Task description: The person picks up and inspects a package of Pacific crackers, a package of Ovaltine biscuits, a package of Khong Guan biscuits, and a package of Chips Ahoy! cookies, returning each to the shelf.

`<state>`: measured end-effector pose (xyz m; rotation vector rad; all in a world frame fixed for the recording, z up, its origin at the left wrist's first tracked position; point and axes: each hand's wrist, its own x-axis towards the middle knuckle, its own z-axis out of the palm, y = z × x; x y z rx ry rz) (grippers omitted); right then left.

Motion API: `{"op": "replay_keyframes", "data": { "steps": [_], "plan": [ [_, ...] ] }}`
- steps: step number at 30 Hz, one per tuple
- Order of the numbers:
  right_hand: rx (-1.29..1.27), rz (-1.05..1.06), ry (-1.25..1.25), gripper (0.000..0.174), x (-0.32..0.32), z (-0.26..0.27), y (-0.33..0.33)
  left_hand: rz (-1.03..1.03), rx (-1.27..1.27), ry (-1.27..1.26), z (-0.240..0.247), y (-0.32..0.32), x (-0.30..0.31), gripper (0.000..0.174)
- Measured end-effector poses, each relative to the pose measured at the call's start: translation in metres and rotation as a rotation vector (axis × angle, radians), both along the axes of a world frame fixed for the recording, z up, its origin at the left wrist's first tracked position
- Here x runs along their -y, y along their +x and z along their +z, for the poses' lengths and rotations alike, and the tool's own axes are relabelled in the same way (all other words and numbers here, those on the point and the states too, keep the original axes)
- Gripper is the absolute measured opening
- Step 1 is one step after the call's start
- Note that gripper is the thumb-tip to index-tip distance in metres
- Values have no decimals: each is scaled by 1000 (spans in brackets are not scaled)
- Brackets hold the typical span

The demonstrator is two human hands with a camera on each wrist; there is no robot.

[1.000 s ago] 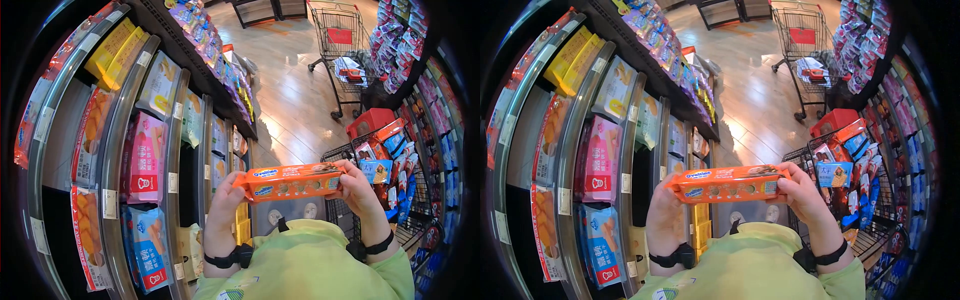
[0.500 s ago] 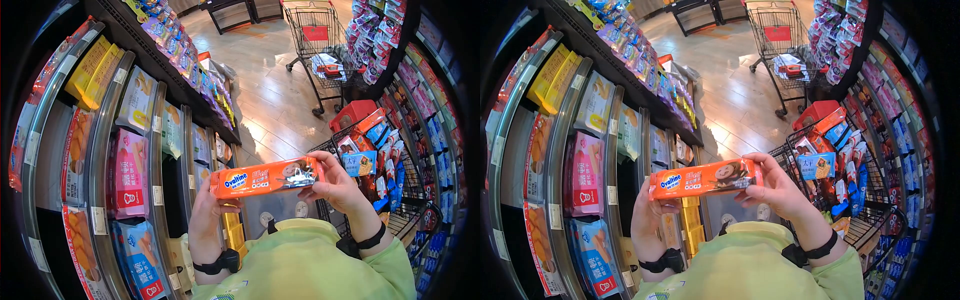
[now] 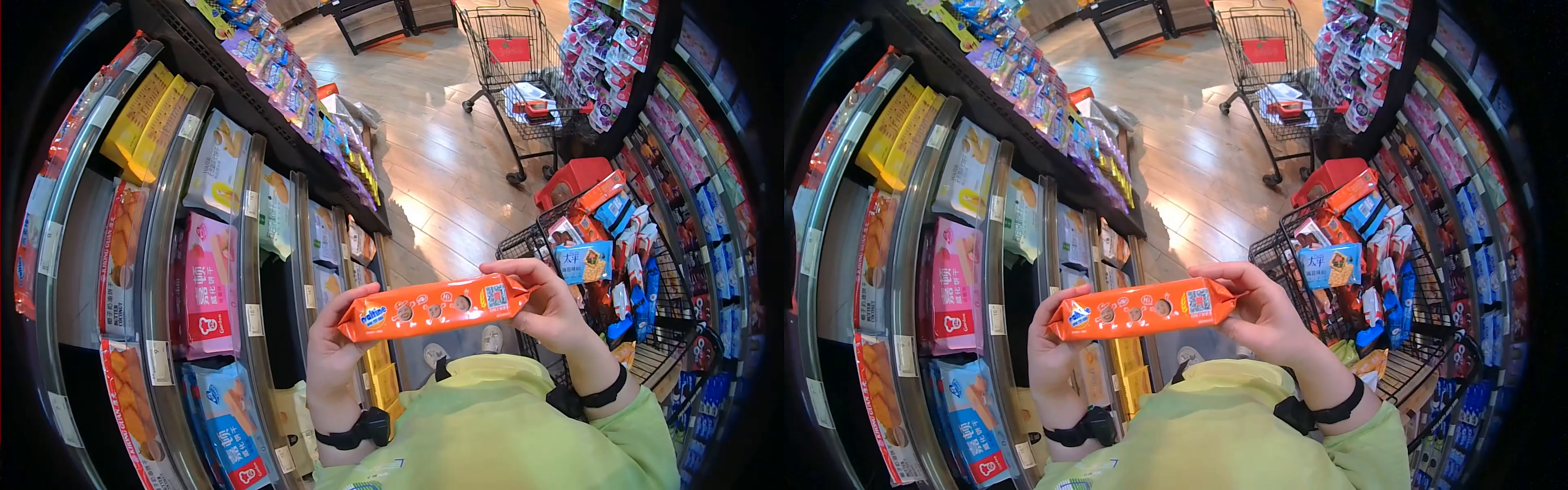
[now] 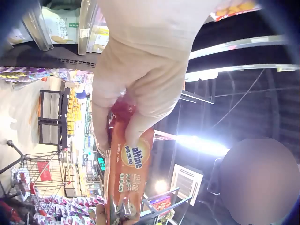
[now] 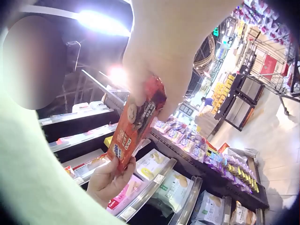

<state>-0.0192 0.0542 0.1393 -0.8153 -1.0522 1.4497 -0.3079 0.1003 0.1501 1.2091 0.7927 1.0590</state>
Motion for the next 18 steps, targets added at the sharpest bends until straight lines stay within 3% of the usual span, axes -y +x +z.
{"op": "replay_keyframes", "data": {
  "steps": [4,8,18],
  "plan": [
    [38,-13,151,54,0,-5,1,29,-31,186,-5,-3,1,51],
    [114,-14,214,56,2,-5,2,4,54,211,-10,-6,1,46],
    [164,-62,225,53,2,-6,1,5,-10,208,-7,-6,2,45]
  ]
}}
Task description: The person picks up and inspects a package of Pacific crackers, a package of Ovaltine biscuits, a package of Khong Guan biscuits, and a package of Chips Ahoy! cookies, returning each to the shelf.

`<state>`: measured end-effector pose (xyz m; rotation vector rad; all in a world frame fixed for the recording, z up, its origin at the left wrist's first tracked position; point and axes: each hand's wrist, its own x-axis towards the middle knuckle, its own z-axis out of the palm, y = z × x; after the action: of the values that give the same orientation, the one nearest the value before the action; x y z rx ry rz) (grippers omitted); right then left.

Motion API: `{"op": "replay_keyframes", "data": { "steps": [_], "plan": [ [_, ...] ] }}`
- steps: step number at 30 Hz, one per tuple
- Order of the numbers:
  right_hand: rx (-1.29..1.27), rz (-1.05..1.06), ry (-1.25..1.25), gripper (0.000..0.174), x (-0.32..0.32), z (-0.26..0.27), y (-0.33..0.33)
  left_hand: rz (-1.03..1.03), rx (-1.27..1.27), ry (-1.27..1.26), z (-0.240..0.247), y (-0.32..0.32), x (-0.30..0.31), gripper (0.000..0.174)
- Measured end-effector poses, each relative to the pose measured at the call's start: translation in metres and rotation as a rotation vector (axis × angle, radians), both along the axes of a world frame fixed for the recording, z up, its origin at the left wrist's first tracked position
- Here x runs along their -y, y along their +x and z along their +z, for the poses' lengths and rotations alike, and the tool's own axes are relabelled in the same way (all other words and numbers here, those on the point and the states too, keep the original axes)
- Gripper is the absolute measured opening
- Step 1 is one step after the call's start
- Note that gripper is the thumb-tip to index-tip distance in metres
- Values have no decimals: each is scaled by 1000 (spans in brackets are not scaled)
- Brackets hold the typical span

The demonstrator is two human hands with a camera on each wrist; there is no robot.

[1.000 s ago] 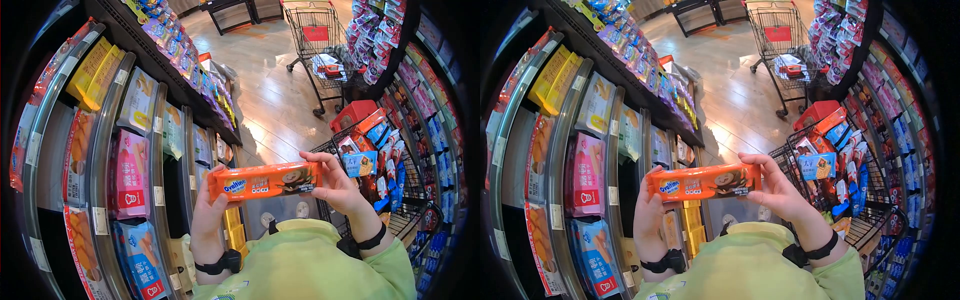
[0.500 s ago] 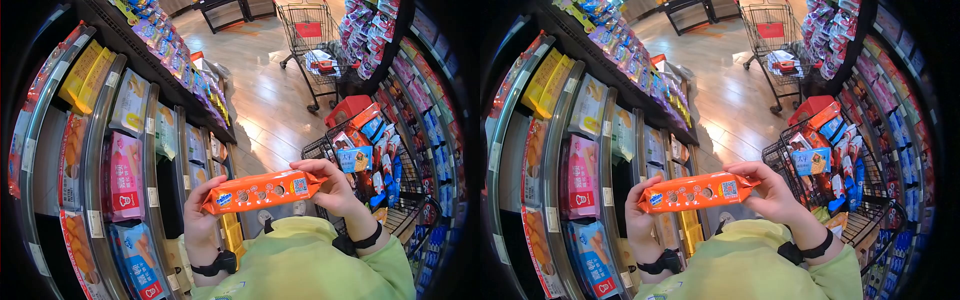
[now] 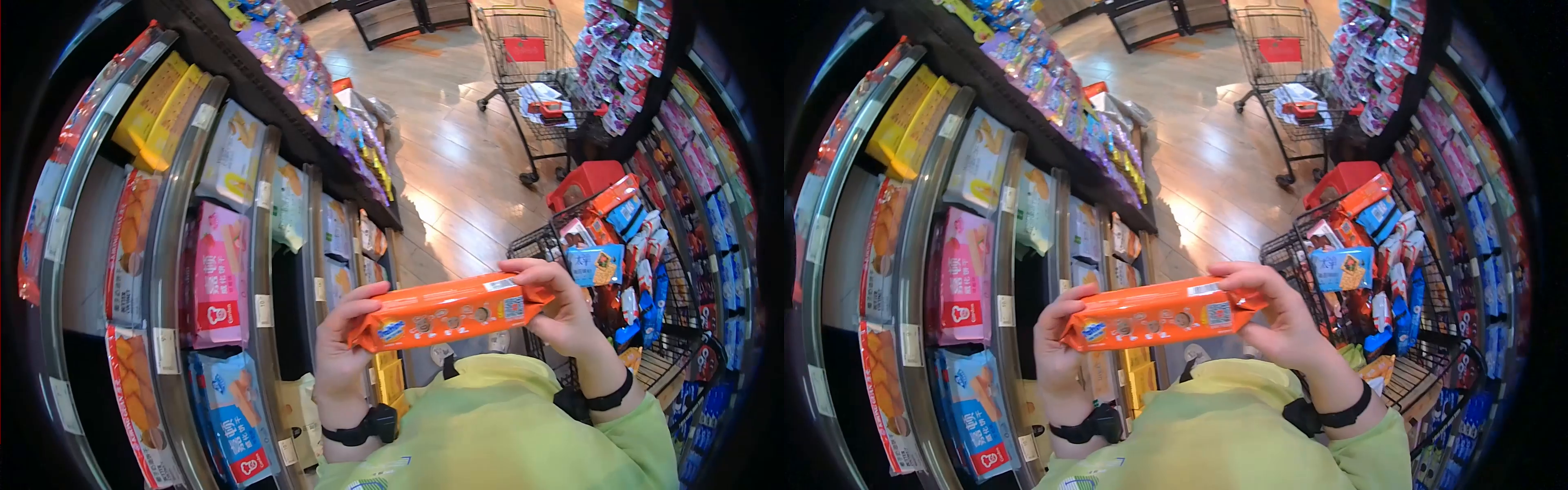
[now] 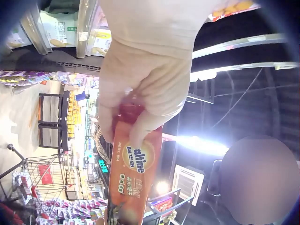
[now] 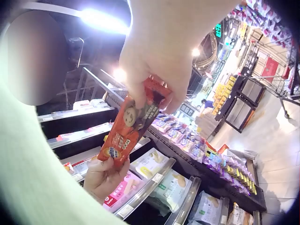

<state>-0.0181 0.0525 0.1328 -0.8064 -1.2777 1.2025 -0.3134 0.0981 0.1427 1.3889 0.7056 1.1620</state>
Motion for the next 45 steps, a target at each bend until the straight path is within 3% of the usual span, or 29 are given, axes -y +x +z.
{"op": "replay_keyframes", "data": {
  "steps": [5,7,10,14,22,36,45],
  "plan": [
    [-11,32,-47,54,-1,-12,2,-10,-91,58,7,3,0,45],
    [240,-65,120,51,-2,-13,4,-20,-102,132,7,1,-1,42],
    [288,-120,227,49,-1,-9,1,-2,-119,200,5,2,2,32],
    [399,-197,396,45,-2,-9,2,-12,120,205,-7,3,0,22],
    [454,-251,606,43,-4,-3,2,45,201,193,-17,-1,-3,17],
    [520,-290,662,44,-8,6,-3,34,269,195,-23,-3,-11,12],
    [485,-213,681,37,-21,8,-32,153,75,276,-22,-41,4,15]
  ]
}}
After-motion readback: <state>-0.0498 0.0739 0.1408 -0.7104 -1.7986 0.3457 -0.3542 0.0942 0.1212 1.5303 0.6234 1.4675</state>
